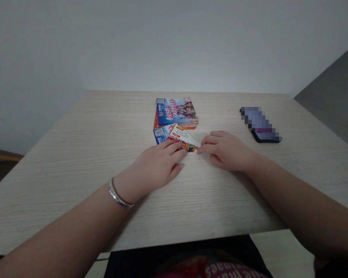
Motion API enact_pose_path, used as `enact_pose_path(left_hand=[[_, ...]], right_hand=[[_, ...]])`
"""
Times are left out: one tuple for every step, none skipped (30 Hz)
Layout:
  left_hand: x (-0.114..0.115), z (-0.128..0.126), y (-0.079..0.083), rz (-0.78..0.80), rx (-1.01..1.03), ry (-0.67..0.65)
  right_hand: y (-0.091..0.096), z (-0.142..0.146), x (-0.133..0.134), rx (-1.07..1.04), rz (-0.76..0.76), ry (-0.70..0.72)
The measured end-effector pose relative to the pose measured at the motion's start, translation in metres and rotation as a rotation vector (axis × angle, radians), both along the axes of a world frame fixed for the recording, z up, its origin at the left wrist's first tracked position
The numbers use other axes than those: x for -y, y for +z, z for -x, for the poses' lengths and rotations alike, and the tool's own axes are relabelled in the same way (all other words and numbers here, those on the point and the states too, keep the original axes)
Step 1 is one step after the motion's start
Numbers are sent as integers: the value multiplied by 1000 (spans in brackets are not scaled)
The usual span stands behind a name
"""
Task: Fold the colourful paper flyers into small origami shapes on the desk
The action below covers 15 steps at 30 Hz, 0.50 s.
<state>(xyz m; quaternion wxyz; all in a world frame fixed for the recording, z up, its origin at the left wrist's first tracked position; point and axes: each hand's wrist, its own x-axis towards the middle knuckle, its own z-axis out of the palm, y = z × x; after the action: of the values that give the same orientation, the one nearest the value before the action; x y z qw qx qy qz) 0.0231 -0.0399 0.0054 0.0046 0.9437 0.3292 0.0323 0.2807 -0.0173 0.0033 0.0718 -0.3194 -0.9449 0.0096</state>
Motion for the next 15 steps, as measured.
enact_pose_path(left_hand=[[0,0,0,2,1,-2],[0,0,0,4,4,-2],[0,0,0,5,6,2],[0,0,0,7,7,5],[0,0,0,8,8,6],[0,0,0,8,9,4],[0,0,0,7,11,2],[0,0,0,5,14,-1],[0,0,0,2,20,-6],[0,0,0,-1,26,-10],[-1,1,0,-4,31,-13],[-1,1,-1,-4,33,-15],[-1,1,-1,-6,34,-15],[-1,2,-1,-6,32,-12],[-1,2,-1,-6,30,-9]], right_hand=[[0,-1,0,1,0,-2],[1,-2,0,1,-1,-3],[1,-2,0,1,-1,-4],[2,-3,0,2,0,-3],[2,-4,0,6,2,0],[3,-5,0,8,3,4],[3,-6,0,6,3,6],[4,-8,-1,3,2,6],[4,-9,-1,0,2,2],[5,-11,-2,-2,2,-5],[6,-13,-2,-2,4,-13],[6,-15,-2,0,8,-21],[7,-17,-2,4,13,-25],[7,-18,-3,8,16,-27],[8,-20,-3,9,16,-28]])
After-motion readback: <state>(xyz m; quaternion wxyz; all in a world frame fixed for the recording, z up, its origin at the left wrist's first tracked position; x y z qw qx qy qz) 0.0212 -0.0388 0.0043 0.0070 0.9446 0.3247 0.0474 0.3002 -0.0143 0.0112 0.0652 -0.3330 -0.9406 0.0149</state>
